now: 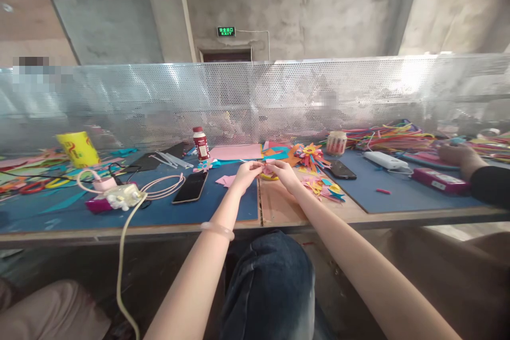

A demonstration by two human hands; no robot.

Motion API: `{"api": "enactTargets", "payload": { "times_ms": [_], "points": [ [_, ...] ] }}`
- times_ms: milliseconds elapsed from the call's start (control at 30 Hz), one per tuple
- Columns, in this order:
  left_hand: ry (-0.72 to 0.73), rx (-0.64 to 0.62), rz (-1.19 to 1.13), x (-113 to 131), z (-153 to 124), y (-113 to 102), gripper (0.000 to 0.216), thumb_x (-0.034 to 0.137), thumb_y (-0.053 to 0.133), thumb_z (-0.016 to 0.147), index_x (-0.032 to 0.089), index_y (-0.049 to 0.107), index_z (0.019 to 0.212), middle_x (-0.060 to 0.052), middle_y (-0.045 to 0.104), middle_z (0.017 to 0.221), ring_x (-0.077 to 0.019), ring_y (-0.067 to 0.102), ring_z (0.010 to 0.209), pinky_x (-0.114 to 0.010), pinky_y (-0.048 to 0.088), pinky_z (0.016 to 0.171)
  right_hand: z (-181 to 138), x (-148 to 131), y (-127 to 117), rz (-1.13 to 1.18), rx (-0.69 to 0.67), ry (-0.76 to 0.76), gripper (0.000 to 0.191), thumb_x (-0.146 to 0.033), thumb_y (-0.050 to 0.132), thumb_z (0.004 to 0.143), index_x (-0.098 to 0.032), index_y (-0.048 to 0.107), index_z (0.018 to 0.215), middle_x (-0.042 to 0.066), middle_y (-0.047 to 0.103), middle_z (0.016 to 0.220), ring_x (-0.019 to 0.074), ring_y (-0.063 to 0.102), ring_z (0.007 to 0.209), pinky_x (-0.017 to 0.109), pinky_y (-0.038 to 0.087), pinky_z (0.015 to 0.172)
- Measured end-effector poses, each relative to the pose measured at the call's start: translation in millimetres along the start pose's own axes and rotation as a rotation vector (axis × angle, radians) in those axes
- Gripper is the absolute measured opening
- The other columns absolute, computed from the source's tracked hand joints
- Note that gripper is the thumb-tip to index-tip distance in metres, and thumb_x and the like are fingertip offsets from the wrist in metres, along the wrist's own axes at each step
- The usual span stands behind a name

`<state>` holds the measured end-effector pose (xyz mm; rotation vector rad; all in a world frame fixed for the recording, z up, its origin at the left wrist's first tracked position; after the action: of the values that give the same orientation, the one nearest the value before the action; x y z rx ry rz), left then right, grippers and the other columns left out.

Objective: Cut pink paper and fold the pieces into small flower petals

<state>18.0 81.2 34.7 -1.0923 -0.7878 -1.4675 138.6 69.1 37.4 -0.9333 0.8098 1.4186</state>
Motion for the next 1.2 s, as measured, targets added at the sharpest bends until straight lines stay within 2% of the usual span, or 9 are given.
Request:
{"api": "enactTargets", "payload": {
  "times_ms": [133,333,533,800,1200],
  "points": [
    [-0.019,-0.007,0.003,-1.0,-1.1,1.7,0.023,0.028,0.063,0.067,0.013,0.061,0.084,-0.007,0.066,0.083,-0.0147,0.060,0.074,-0.025,0.046,0.064,1.3,-0.6,-1.7,-0.052,0.010,-0.041,0.023,-0.039,0.058,0.065,-0.016,0.059,0.068,0.002,0.060,0.065,0.0131,0.053,0.062,0.025,0.040,0.059],
    [0.012,-0.120,0.015,0.8,-3.3,14.1,0.025,0.028,0.066,0.063,0.013,0.060,0.083,-0.006,0.064,0.081,-0.0138,0.059,0.070,-0.023,0.044,0.060,2.0,1.4,-1.7,-0.042,0.008,-0.031,0.026,-0.040,0.058,0.066,-0.015,0.061,0.072,0.001,0.059,0.065,0.0123,0.053,0.061,0.023,0.041,0.056],
    [-0.029,-0.076,-0.023,-4.7,-0.4,9.7,0.023,0.026,0.065,0.064,0.012,0.061,0.081,-0.008,0.065,0.084,-0.0150,0.060,0.073,-0.027,0.046,0.065,3.0,6.4,-2.6,-0.004,0.007,0.002,0.035,-0.048,0.051,0.072,-0.015,0.061,0.077,0.003,0.062,0.073,0.0130,0.056,0.065,0.023,0.042,0.057],
    [-0.016,-0.062,0.028,-2.1,-1.4,8.6,0.025,0.029,0.068,0.062,0.012,0.062,0.079,-0.006,0.065,0.075,-0.0144,0.059,0.066,-0.028,0.046,0.066,2.6,5.9,-1.8,-0.035,0.011,-0.007,0.025,-0.038,0.060,0.065,-0.014,0.061,0.073,0.002,0.061,0.069,0.0124,0.055,0.064,0.023,0.042,0.057],
    [0.001,-0.049,0.012,-4.9,1.2,6.2,0.021,0.026,0.067,0.062,0.013,0.060,0.077,-0.005,0.065,0.076,-0.0140,0.059,0.067,-0.028,0.046,0.067,6.1,10.8,-1.8,-0.071,-0.020,-0.019,0.024,-0.037,0.055,0.069,-0.014,0.063,0.073,0.002,0.061,0.069,0.0125,0.055,0.064,0.023,0.043,0.058]
  ]
}}
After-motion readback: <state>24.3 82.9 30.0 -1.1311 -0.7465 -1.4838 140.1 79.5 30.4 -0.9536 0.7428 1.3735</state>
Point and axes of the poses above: each hand's wrist, its own z-axis towards the middle knuckle, its own y-axis out of the palm, x = y × z, the point moved 9 cm from there along z, towards the middle knuckle
